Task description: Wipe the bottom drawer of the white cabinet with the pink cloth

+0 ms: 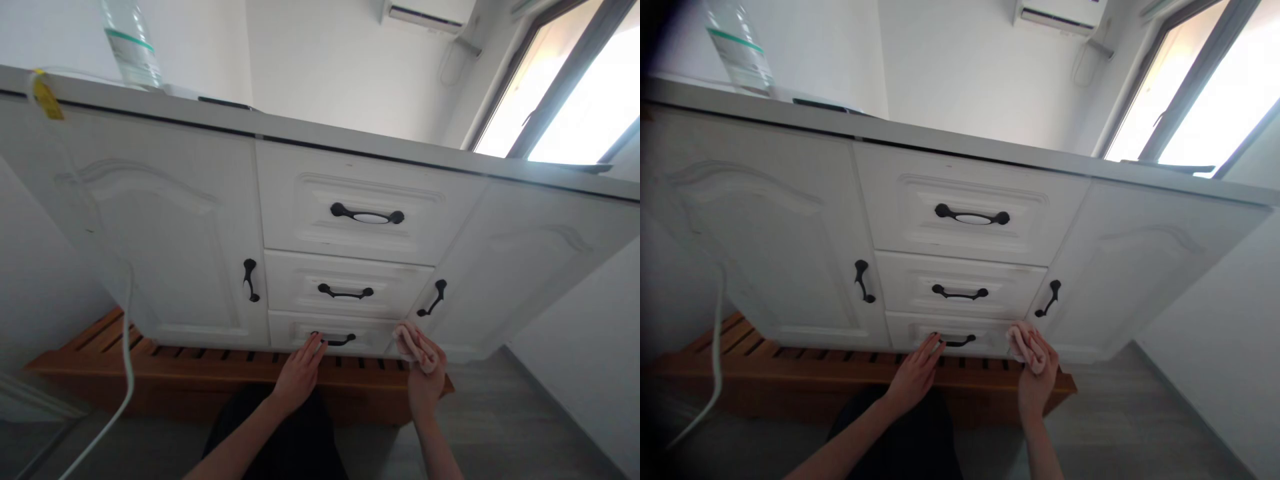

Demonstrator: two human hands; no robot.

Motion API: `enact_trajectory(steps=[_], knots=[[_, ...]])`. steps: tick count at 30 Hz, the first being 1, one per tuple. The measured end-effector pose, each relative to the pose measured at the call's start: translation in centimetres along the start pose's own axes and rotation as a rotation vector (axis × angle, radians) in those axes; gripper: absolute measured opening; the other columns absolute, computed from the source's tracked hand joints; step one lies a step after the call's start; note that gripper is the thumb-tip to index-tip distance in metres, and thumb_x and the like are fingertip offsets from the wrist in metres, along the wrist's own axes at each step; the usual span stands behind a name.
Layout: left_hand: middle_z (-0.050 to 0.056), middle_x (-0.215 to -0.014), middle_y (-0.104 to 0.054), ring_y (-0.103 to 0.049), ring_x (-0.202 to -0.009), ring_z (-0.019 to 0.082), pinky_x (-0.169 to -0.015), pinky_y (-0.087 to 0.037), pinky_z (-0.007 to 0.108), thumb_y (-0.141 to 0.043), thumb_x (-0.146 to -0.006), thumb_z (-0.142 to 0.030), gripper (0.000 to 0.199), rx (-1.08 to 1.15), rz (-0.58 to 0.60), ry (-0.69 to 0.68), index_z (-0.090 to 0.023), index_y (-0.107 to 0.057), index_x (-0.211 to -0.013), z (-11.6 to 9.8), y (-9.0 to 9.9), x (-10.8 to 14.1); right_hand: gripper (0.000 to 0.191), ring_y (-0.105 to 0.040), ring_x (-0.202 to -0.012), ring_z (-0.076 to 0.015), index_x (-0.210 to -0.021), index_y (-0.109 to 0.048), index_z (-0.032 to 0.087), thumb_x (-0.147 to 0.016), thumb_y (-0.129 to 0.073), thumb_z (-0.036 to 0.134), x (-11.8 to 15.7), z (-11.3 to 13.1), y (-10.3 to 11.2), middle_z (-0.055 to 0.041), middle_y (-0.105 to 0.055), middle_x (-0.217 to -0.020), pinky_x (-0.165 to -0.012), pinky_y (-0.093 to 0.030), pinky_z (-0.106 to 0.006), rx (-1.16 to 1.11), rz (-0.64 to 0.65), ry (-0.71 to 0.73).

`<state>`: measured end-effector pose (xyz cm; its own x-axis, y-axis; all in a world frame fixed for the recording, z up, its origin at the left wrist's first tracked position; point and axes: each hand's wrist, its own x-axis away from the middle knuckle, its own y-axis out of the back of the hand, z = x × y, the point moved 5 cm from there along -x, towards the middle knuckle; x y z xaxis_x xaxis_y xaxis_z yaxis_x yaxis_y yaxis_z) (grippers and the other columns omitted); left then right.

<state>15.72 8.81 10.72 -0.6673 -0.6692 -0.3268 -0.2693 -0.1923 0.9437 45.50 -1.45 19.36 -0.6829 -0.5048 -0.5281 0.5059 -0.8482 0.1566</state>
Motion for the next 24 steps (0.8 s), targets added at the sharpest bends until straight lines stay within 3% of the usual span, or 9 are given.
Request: enact_trajectory(steps=[2,3,7,9,12,16,18,21,24], knots=[[0.003,-0.167,-0.030,-0.035,-0.150,0.022,-0.115,-0.040,0.036,-0.041,-0.087,-0.004,0.080,-0.002,-0.039,0.116,-0.033,-0.023,-0.159,1.9,-1.3,4.5,0.028,-0.055,-0.119,-0.0324,-0.105,-0.073,0.018,-0.090,-0.059,0.037,-1.5,0.1,-1.8,-0.0133,-0.062,-0.119,-0.106,-0.040,-0.058,0.112,0.021,0.288],[0.003,-0.166,-0.032,-0.035,-0.150,0.022,-0.117,-0.039,0.037,-0.041,-0.088,-0.007,0.077,0.001,-0.036,0.203,-0.034,-0.025,-0.158,3.1,-2.3,7.2,0.027,-0.055,-0.117,-0.0332,-0.102,-0.075,0.018,-0.089,-0.059,0.035,-1.7,-0.3,-2.8,-0.0138,-0.062,-0.115,-0.105,-0.039,-0.059,0.185,0.031,0.362],[0.012,-0.161,-0.038,-0.038,-0.147,0.026,-0.110,-0.045,0.040,-0.035,-0.093,-0.015,0.060,-0.080,0.043,0.787,-0.017,-0.040,-0.153,7.5,-5.6,17.5,0.029,-0.050,-0.117,-0.0359,-0.110,-0.073,0.018,-0.091,-0.057,0.033,0.4,-0.8,-7.3,-0.0158,-0.059,-0.114,-0.102,-0.037,-0.058,0.369,0.024,0.510],[0.014,-0.159,-0.041,-0.040,-0.145,0.028,-0.105,-0.047,0.041,-0.033,-0.097,-0.023,0.056,-0.101,0.158,0.951,-0.014,-0.043,-0.151,7.9,-6.4,19.8,0.028,-0.049,-0.117,-0.0349,-0.114,-0.072,0.021,-0.094,-0.055,0.032,2.9,0.8,-10.9,-0.0146,-0.059,-0.113,-0.100,-0.038,-0.055,0.381,0.127,0.573],[0.014,-0.158,-0.044,-0.043,-0.143,0.028,-0.106,-0.045,0.044,-0.034,-0.097,-0.028,0.058,-0.105,0.295,0.981,-0.014,-0.038,-0.154,7.4,-6.4,19.2,0.029,-0.049,-0.113,-0.0323,-0.119,-0.071,0.027,-0.094,-0.055,0.025,7.3,5.1,-17.4,-0.0124,-0.059,-0.114,-0.097,-0.039,-0.050,0.393,0.293,0.615],[0.010,-0.162,-0.040,-0.037,-0.147,0.031,-0.107,-0.040,0.052,-0.036,-0.091,-0.017,0.062,-0.097,0.329,0.764,-0.023,-0.041,-0.153,6.4,-6.3,15.9,0.048,-0.050,-0.107,-0.0292,-0.133,-0.062,0.040,-0.093,-0.059,0.015,12.1,11.0,-26.4,-0.0077,-0.064,-0.120,-0.090,-0.038,-0.048,0.492,0.562,0.636],[0.010,-0.161,-0.041,-0.037,-0.146,0.033,-0.104,-0.041,0.054,-0.035,-0.090,-0.014,0.062,-0.111,0.332,0.717,-0.024,-0.046,-0.150,6.4,-6.3,15.3,0.050,-0.051,-0.106,-0.0273,-0.136,-0.058,0.045,-0.095,-0.058,0.017,13.7,13.1,-29.6,-0.0048,-0.066,-0.122,-0.086,-0.038,-0.045,0.521,0.694,0.675],[0.012,-0.158,-0.045,-0.040,-0.144,0.034,-0.101,-0.042,0.053,-0.033,-0.092,-0.017,0.058,-0.136,0.320,0.716,-0.021,-0.048,-0.149,6.5,-6.1,15.2,0.038,-0.052,-0.109,-0.0251,-0.133,-0.059,0.044,-0.099,-0.056,0.026,14.4,13.7,-31.6,-0.0016,-0.066,-0.127,-0.083,-0.038,-0.042,0.527,0.828,0.766],[0.012,-0.159,-0.044,-0.040,-0.144,0.034,-0.100,-0.043,0.051,-0.033,-0.094,-0.020,0.057,-0.133,0.326,0.701,-0.020,-0.047,-0.150,6.7,-5.7,15.2,0.028,-0.051,-0.108,-0.0229,-0.125,-0.065,0.041,-0.099,-0.058,0.032,13.3,11.3,-29.6,-0.0002,-0.068,-0.125,-0.083,-0.036,-0.040,0.524,0.856,0.870]])
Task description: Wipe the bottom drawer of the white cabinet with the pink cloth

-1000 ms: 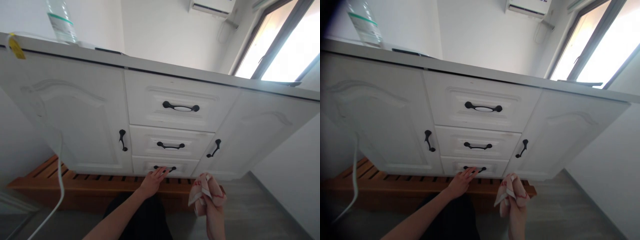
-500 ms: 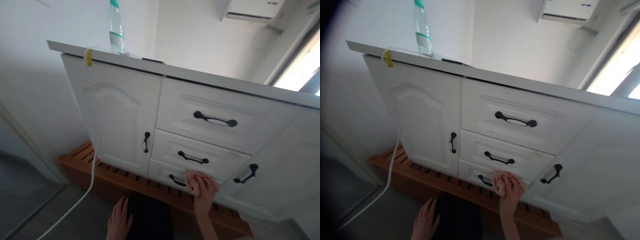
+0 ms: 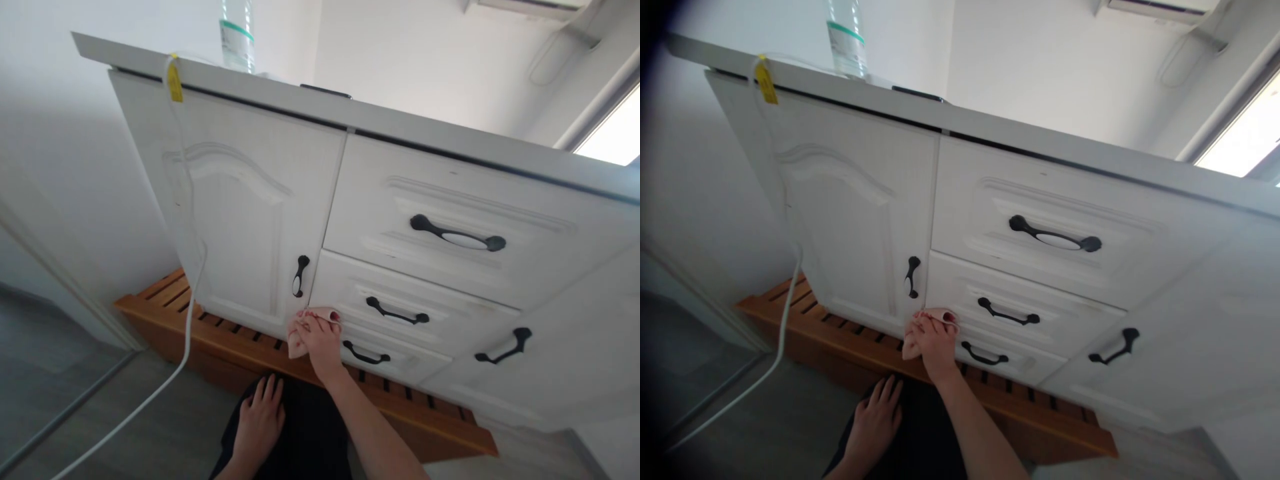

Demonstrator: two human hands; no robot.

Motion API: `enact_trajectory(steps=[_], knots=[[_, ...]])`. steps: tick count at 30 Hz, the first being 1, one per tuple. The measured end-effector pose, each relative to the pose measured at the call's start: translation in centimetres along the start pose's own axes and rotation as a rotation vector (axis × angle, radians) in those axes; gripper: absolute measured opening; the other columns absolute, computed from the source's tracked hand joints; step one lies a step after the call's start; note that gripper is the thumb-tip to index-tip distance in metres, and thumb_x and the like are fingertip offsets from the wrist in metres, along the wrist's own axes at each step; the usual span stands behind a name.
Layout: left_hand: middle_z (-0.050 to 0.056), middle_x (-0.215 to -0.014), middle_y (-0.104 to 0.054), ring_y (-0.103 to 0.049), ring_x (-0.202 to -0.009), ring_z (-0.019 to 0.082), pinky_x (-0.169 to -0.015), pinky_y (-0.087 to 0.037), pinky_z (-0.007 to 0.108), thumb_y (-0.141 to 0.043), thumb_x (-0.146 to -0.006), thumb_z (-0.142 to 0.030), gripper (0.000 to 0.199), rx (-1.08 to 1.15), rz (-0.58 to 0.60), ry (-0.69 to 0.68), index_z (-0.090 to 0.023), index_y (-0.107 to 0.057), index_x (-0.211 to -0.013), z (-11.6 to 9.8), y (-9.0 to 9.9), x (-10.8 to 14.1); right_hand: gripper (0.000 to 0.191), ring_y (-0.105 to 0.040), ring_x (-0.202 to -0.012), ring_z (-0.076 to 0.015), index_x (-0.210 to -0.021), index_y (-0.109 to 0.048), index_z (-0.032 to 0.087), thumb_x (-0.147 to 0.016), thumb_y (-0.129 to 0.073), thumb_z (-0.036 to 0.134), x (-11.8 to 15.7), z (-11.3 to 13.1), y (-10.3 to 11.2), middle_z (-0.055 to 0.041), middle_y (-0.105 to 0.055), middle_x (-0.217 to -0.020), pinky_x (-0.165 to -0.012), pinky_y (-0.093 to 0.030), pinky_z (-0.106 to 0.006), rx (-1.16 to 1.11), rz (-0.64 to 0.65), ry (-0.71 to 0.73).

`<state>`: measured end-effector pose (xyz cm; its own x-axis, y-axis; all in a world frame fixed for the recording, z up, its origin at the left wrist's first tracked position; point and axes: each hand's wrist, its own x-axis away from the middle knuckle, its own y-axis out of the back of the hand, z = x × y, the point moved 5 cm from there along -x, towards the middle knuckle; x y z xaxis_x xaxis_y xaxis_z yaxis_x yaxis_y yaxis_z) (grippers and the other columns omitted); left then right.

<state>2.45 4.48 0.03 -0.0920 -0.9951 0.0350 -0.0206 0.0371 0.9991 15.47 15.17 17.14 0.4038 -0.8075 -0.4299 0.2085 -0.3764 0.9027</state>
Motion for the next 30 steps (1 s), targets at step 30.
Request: enact_trajectory(steps=[30], knots=[[0.014,-0.158,-0.044,-0.037,-0.145,0.035,-0.100,-0.042,0.051,-0.030,-0.097,-0.024,0.055,0.008,-0.032,-0.035,-0.019,-0.047,-0.149,-0.5,-0.3,0.1,0.036,-0.047,-0.111,-0.0349,-0.112,-0.069,0.014,-0.085,-0.059,0.035,21.9,-20.7,5.5,-0.0172,-0.052,-0.114,-0.099,-0.037,-0.054,0.193,-0.741,-0.678]])
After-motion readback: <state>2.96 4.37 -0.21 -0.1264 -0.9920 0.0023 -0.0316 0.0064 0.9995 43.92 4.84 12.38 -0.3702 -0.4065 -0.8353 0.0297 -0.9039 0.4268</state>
